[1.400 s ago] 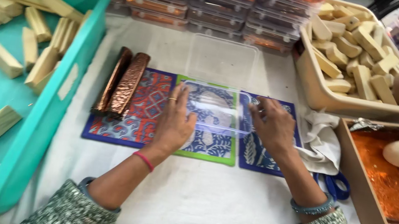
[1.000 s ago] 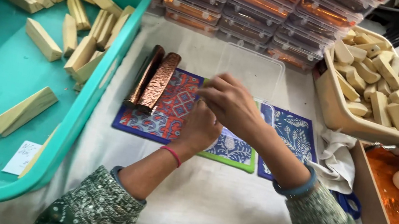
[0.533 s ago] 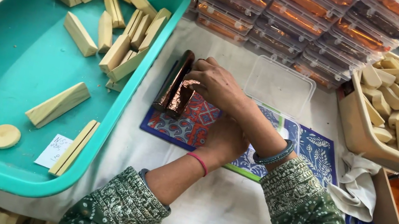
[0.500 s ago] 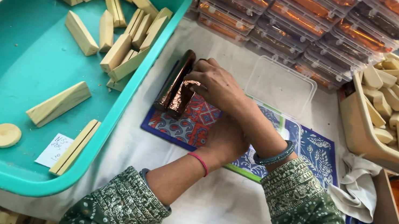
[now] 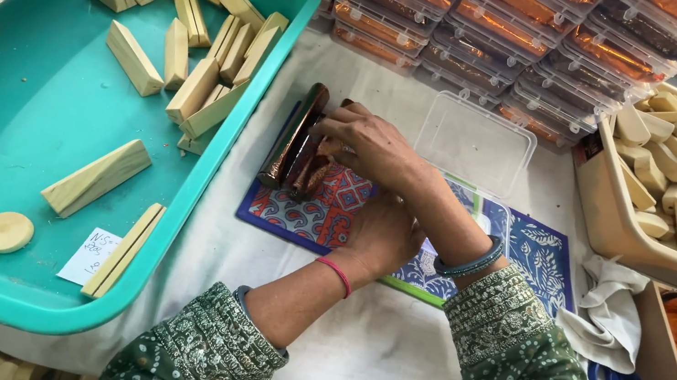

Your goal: The person places a copper-colored cylindrical object into a clear plastic container and closes the lid. Then, the person picks up small wooden blocks from a green tray and wipes each one with a white cloth, handling them one at a time.

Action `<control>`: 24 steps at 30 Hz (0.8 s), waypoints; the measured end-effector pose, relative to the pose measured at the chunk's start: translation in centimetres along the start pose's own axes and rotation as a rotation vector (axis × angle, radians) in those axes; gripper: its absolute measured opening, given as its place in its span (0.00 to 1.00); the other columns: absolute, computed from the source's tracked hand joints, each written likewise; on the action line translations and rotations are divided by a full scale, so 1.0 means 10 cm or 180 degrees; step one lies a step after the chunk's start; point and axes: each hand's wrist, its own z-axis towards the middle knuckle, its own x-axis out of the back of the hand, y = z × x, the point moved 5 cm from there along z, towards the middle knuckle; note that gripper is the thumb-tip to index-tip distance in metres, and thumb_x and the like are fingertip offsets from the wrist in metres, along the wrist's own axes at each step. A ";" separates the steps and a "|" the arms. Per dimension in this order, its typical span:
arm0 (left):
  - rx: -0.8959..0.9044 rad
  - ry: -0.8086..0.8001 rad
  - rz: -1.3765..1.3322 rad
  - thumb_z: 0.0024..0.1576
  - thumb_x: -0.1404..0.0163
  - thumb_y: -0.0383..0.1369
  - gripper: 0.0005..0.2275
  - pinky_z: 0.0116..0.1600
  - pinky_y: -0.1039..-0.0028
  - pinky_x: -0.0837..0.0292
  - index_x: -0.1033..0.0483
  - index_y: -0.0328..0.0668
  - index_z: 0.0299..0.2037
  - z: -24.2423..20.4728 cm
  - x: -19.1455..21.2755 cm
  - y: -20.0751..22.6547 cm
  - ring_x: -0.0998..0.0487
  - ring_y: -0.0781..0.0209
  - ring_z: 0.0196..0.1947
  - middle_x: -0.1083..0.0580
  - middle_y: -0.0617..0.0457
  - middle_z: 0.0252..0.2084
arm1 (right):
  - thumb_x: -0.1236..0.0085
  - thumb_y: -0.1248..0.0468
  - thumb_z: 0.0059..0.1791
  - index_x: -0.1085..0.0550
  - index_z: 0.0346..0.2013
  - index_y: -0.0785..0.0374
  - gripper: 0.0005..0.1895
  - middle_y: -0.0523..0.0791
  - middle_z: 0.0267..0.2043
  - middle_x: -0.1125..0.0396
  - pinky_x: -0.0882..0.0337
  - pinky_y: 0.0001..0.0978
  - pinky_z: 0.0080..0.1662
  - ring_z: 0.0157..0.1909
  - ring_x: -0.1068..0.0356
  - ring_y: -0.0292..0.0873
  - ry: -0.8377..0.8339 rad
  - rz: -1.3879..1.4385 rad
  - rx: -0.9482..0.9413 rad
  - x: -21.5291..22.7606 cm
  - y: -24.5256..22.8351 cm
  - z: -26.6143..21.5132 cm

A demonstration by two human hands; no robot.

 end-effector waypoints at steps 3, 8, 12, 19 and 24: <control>-0.0185 0.0417 0.0154 0.57 0.51 0.39 0.19 0.60 0.56 0.35 0.25 0.27 0.49 0.00 -0.06 -0.03 0.28 0.41 0.53 0.26 0.32 0.47 | 0.34 0.66 0.42 0.23 0.56 0.49 0.26 0.43 0.48 0.33 0.31 0.41 0.57 0.57 0.37 0.48 -0.0455 -0.0266 -0.0286 -0.04 0.05 -0.02; -0.0181 0.0310 0.0030 0.58 0.52 0.37 0.17 0.60 0.55 0.35 0.23 0.27 0.45 -0.02 0.01 0.01 0.28 0.41 0.51 0.26 0.33 0.44 | 0.34 0.63 0.43 0.23 0.53 0.48 0.22 0.41 0.54 0.33 0.31 0.43 0.56 0.60 0.37 0.47 -0.0353 -0.0553 0.0028 -0.14 0.08 -0.01; -0.0171 0.0405 0.0045 0.58 0.53 0.34 0.12 0.63 0.56 0.32 0.22 0.28 0.36 -0.03 0.03 0.01 0.27 0.42 0.53 0.26 0.33 0.43 | 0.35 0.61 0.47 0.25 0.49 0.53 0.16 0.38 0.53 0.29 0.34 0.50 0.54 0.63 0.37 0.45 -0.0353 -0.0808 0.0117 -0.18 0.15 0.02; -0.0050 0.0533 -0.0386 0.58 0.53 0.35 0.16 0.60 0.52 0.32 0.26 0.29 0.50 -0.05 0.12 0.04 0.29 0.37 0.56 0.30 0.30 0.54 | 0.34 0.61 0.41 0.25 0.47 0.53 0.20 0.39 0.44 0.27 0.35 0.50 0.53 0.58 0.33 0.44 -0.0082 -0.0820 0.0295 0.47 -0.05 -0.18; 0.0013 0.0438 -0.0224 0.59 0.51 0.38 0.23 0.62 0.54 0.33 0.34 0.33 0.62 -0.04 0.12 0.04 0.34 0.36 0.64 0.43 0.31 0.71 | 0.33 0.59 0.48 0.26 0.43 0.60 0.14 0.46 0.41 0.27 0.28 0.43 0.49 0.48 0.27 0.49 0.0269 0.0193 -0.0237 1.18 -0.02 -0.79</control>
